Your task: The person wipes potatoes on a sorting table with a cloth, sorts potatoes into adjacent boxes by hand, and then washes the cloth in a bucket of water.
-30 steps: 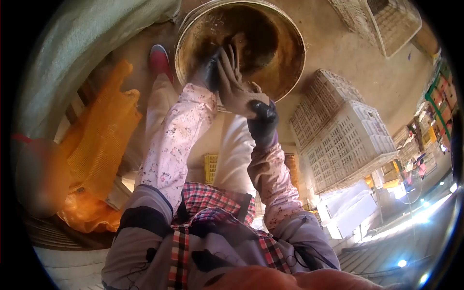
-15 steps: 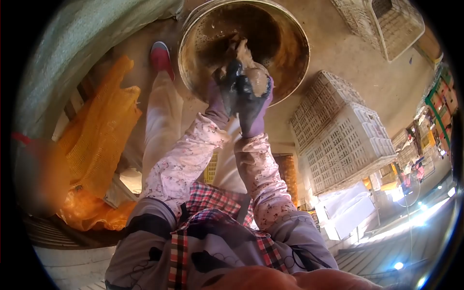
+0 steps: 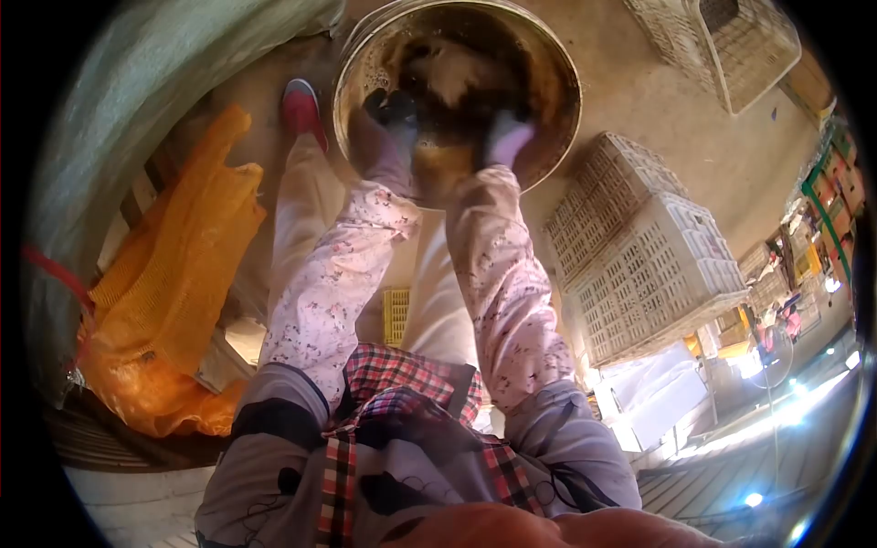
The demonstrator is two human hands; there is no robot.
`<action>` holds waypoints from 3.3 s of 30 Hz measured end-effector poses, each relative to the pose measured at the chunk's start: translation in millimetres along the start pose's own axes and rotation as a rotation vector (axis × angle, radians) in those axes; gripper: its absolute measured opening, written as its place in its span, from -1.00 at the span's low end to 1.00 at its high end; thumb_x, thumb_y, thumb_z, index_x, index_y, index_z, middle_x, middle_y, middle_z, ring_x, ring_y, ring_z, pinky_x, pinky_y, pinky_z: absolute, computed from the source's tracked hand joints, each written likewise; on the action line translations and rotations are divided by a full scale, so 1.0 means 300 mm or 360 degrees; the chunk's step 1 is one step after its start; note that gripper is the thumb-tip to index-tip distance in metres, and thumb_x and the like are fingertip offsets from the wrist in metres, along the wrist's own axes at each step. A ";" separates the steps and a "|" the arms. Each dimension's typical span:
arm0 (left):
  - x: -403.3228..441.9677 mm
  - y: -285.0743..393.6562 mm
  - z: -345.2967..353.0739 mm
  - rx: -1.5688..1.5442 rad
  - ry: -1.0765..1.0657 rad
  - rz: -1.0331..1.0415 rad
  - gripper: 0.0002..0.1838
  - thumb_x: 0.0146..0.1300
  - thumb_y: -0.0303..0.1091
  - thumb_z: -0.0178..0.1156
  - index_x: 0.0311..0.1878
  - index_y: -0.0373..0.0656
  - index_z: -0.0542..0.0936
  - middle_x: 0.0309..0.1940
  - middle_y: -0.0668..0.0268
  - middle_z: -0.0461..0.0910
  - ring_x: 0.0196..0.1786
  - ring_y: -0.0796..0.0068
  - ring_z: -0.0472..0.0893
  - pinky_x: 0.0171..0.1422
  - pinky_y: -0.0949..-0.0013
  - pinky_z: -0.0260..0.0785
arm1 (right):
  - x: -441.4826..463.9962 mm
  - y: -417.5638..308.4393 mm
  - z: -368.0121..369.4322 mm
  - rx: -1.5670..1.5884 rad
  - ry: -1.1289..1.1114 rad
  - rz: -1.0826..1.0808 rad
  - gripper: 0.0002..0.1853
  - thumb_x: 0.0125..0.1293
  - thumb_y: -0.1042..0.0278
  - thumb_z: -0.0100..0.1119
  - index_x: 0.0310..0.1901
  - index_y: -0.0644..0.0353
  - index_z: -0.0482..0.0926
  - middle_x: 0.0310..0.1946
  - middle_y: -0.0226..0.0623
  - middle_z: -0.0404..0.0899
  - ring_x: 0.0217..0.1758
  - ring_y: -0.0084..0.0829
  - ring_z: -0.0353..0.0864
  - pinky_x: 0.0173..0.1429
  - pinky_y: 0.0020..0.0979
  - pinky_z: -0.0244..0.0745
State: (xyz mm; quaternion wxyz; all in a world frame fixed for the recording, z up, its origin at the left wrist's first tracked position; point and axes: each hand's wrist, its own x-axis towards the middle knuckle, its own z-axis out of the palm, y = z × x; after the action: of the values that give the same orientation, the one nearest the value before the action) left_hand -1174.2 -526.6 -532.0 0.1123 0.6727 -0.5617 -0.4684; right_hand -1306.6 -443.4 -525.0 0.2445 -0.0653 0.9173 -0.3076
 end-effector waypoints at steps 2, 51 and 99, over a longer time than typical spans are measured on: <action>0.007 -0.018 -0.010 -0.0613 -0.0058 -0.0358 -0.72 0.31 -0.25 0.11 -0.10 -0.30 0.56 -0.26 0.14 0.62 -0.20 0.25 0.60 -0.05 0.27 0.47 | -0.025 0.162 0.123 -0.0035 -0.0252 0.0109 -0.61 0.39 0.15 -0.03 -0.01 0.32 0.54 -0.14 -0.20 0.60 -0.12 -0.39 0.51 0.14 -0.38 0.36; -0.050 0.176 -0.265 -0.0205 -0.1146 -0.0796 -0.29 0.18 0.07 0.23 0.23 -0.29 0.37 0.07 0.08 0.51 0.10 0.13 0.54 0.19 0.22 0.36 | -0.434 -0.608 -0.595 -0.0567 -0.1123 -0.1369 -0.68 -0.11 0.38 0.18 -0.21 -0.01 0.57 -0.41 -0.42 0.46 -0.32 -0.33 0.52 -0.28 -0.26 0.44; -0.276 0.551 -0.760 -0.0603 -0.0995 -0.0084 -0.58 0.24 -0.32 0.26 0.11 -0.32 0.48 0.02 0.16 0.56 -0.01 0.37 0.57 0.06 0.37 0.46 | -0.161 -0.454 -0.394 -0.0159 -0.0595 -0.0839 -0.40 0.04 0.55 0.09 0.20 -0.06 0.45 0.17 0.01 0.39 0.20 0.09 0.37 0.26 -0.12 0.34</action>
State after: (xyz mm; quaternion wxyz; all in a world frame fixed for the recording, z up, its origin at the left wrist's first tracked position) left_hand -1103.5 -597.8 -256.2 0.0457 0.4785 -0.4547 -0.7498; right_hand -1326.4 -476.7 -342.3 0.3171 -0.3679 0.8219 -0.2976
